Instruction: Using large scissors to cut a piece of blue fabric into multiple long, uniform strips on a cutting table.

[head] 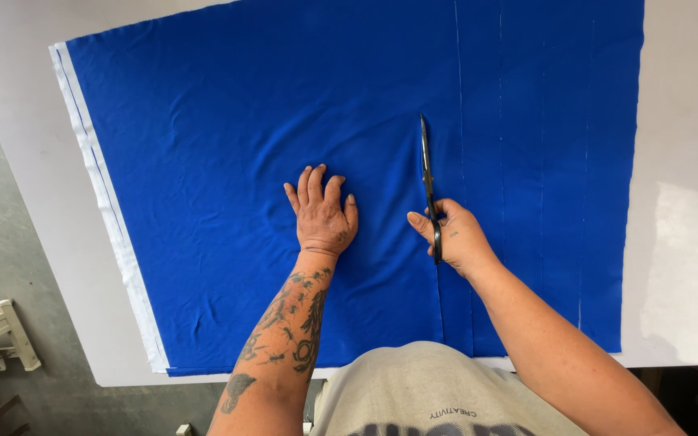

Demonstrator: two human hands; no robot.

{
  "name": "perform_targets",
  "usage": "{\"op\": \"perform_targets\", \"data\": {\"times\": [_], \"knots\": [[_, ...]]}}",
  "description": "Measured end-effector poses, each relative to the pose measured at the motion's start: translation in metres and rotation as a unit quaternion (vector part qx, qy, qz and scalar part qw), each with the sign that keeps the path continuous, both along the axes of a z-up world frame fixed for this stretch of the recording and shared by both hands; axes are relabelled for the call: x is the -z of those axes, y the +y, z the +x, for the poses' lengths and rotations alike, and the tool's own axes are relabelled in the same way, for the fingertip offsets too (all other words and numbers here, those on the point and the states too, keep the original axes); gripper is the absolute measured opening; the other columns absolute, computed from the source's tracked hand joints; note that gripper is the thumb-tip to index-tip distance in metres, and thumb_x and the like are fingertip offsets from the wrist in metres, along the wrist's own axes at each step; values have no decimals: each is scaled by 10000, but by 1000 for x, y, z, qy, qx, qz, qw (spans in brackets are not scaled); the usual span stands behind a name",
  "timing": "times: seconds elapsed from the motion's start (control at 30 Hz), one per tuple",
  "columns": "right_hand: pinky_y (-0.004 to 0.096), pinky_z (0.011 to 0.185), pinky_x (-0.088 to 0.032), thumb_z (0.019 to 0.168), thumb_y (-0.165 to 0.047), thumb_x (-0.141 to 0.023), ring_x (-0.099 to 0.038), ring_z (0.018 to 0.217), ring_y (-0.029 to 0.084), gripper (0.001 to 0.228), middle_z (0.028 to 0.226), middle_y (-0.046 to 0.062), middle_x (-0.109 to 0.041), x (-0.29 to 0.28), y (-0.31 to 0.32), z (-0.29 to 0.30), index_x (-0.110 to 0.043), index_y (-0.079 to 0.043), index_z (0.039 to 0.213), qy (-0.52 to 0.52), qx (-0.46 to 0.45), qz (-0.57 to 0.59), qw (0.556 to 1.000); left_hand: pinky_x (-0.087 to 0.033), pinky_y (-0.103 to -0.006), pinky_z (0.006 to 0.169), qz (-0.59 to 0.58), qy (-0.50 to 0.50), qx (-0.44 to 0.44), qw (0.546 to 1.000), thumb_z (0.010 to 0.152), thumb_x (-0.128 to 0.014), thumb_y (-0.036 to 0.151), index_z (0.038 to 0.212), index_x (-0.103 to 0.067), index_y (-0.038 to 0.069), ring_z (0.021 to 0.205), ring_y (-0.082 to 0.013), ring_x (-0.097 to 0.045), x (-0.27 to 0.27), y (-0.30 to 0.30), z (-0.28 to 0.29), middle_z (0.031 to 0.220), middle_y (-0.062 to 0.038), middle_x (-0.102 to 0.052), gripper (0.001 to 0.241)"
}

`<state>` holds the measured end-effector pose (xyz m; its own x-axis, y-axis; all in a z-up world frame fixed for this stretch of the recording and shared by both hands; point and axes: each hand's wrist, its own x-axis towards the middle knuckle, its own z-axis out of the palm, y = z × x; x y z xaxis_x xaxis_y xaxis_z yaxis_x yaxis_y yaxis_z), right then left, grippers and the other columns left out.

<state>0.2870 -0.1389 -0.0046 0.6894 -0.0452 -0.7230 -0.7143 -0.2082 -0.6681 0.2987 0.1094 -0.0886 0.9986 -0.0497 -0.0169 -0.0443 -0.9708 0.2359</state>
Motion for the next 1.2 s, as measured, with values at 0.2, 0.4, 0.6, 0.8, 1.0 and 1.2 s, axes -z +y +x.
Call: {"op": "perform_targets", "data": {"times": [0.2,0.4,0.6,0.8,1.0,1.2], "knots": [[274,552,-545,925,-614,-836,-700,534,180,756,620,81,-653,-4,3,33,-652,62,1209,-3,-18,-7,1000,-165,-710,1270,2,-2,-1,1000,975,-585,377,1311,-561,253,1553,-347,-346,1,0,-1,1537,-89,-450,359],[239,503,-512,940,-558,-857,-660,481,165,687,592,79,-610,11,4,37,-659,60,1164,-21,15,7,1000,-173,-708,1271,-2,-5,-6,1000,976,-586,376,1307,-572,250,1550,-342,-354,0,-1,0,1527,-84,-463,354],[221,484,-493,939,-479,-874,-647,459,153,596,571,78,-604,9,5,38,-665,49,1118,-24,19,9,999,-183,-707,1270,-2,-12,-7,1000,968,-587,384,1297,-579,255,1546,-337,-365,0,-1,-1,1525,-77,-472,353],[270,472,-545,930,-604,-844,-667,496,180,733,608,95,-617,-1,8,71,-653,64,1166,-9,20,16,1000,-188,-719,1264,4,-11,-3,1000,959,-591,378,1297,-572,253,1542,-348,-369,-1,-1,0,1519,-88,-473,362],[260,461,-543,938,-607,-848,-661,488,173,729,595,80,-590,17,7,81,-650,60,1153,-27,26,23,999,-179,-724,1260,4,-10,1,1000,967,-578,377,1299,-566,249,1542,-355,-364,0,0,0,1520,-96,-466,356],[231,449,-527,942,-515,-874,-646,470,153,604,583,75,-580,15,8,79,-670,33,1095,-38,33,17,999,-174,-729,1257,1,-6,4,1000,973,-574,376,1307,-564,247,1543,-361,-362,-2,0,-1,1521,-104,-464,358]]}}
